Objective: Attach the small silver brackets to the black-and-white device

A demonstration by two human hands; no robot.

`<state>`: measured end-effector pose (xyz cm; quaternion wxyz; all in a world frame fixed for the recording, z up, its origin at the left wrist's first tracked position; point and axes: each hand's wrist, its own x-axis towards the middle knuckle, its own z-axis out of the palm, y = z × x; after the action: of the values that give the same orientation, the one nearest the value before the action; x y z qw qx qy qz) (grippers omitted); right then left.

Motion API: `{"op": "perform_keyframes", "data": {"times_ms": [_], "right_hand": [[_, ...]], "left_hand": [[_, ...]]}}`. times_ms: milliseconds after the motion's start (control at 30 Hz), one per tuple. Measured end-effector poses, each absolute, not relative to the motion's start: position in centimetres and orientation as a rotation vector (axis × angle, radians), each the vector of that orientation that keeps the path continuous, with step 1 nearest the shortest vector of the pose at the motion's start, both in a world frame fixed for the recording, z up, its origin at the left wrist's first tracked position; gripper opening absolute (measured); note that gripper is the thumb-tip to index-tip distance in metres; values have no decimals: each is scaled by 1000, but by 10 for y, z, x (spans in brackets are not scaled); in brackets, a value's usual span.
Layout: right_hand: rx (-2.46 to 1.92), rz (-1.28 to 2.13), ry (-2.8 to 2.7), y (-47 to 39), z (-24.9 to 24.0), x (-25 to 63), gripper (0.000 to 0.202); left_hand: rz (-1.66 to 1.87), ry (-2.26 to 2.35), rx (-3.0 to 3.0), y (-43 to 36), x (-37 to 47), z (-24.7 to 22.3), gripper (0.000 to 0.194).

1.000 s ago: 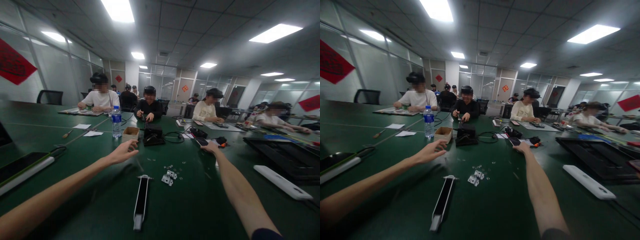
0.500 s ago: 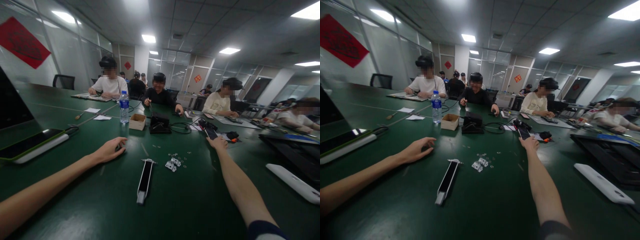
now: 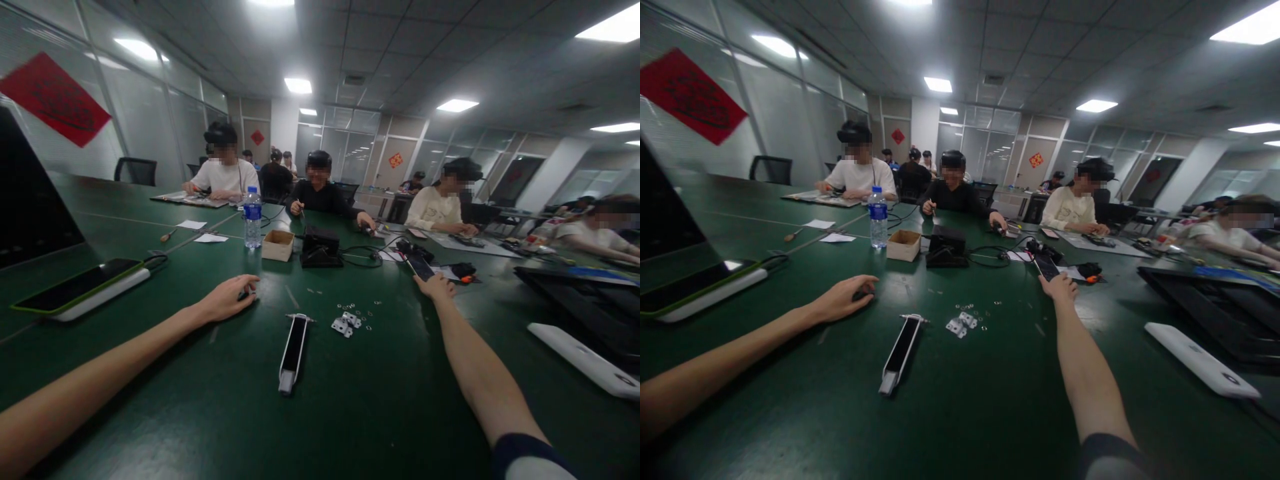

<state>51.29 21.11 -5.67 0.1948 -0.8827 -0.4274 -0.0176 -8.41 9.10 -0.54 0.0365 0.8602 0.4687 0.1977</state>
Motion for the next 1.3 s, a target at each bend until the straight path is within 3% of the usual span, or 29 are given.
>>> {"op": "perform_keyframes", "data": {"times_ms": [267, 733, 1300], "right_hand": [[-2495, -59, -1157, 204, -54, 507, 93], [-2466, -22, -1212, 196, -52, 505, 72], [-2485, -36, -1181, 197, -52, 505, 84]], "left_hand": [[581, 1439, 2637, 91, -85, -5, 45], [576, 1264, 2730, 65, -58, 2, 29], [553, 1231, 2719, 59, -52, 3, 30]]}}
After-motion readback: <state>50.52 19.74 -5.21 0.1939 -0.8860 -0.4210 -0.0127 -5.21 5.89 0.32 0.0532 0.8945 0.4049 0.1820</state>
